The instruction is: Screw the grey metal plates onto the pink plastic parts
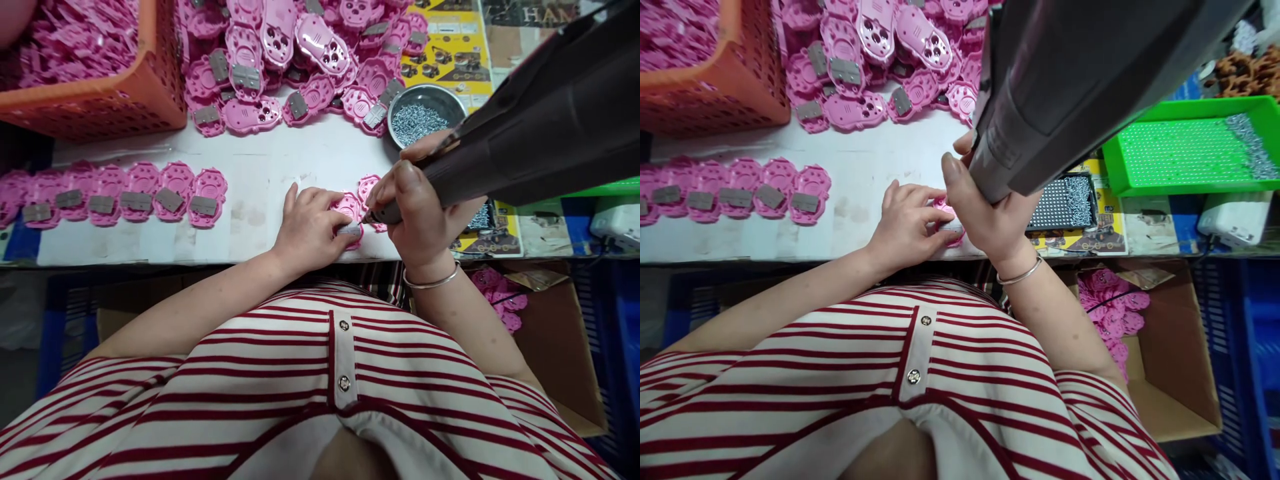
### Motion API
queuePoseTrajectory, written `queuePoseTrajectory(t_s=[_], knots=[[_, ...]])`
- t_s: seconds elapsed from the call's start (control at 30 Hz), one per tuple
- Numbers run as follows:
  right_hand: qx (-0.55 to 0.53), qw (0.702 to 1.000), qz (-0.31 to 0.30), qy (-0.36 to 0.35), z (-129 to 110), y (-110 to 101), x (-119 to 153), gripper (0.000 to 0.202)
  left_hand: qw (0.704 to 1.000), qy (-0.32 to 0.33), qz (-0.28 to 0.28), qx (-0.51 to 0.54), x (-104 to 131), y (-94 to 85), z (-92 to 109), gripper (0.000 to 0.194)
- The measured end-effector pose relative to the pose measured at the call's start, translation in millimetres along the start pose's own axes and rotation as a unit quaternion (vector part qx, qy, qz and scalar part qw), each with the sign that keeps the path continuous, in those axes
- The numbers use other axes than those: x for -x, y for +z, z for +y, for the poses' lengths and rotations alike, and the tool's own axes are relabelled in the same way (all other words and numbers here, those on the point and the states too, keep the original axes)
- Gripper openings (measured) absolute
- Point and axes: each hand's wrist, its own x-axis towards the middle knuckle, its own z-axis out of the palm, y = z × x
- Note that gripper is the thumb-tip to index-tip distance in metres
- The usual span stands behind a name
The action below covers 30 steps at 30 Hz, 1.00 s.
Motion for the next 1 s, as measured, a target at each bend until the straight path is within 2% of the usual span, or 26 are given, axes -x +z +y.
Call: queuePoseTrajectory(t_s=[0.1,0.3,0.43,0.53,0.6,0.7,0.83,1.0], knots=[[-0.069,0.993,0.053,-0.078,-15,-4,-4,0.028,1.0,0.0,-0.003,-0.007,1,0.6,-3,0.016],[-0.072,0.98,0.141,-0.12,-55,-32,-17,0.006,0.999,0.036,0.019,-0.014,-1,1.0,-5,0.032],[-0.045,0.979,0.172,-0.103,-65,-43,-10,0.004,0.997,0.07,0.02,-0.038,-19,3.2,10,0.037],[-0.061,0.983,0.153,-0.079,-67,-45,-2,0.012,0.995,0.086,-0.01,-0.05,-37,7.4,22,0.03],[-0.058,0.985,0.15,-0.068,-68,-47,0,0.016,0.994,0.087,-0.022,-0.055,-47,10.3,26,0.023],[-0.04,0.979,0.183,-0.084,-64,-50,-4,0.02,0.995,0.084,-0.023,-0.054,-52,11.8,25,0.022],[-0.07,0.966,0.2,-0.148,-53,-54,-8,0.018,0.995,0.085,0.006,-0.044,-39,7.3,15,0.035],[-0.021,0.975,0.199,-0.099,-39,-56,-3,0.014,0.995,0.084,0.036,-0.049,-4,0.8,-3,0.039]])
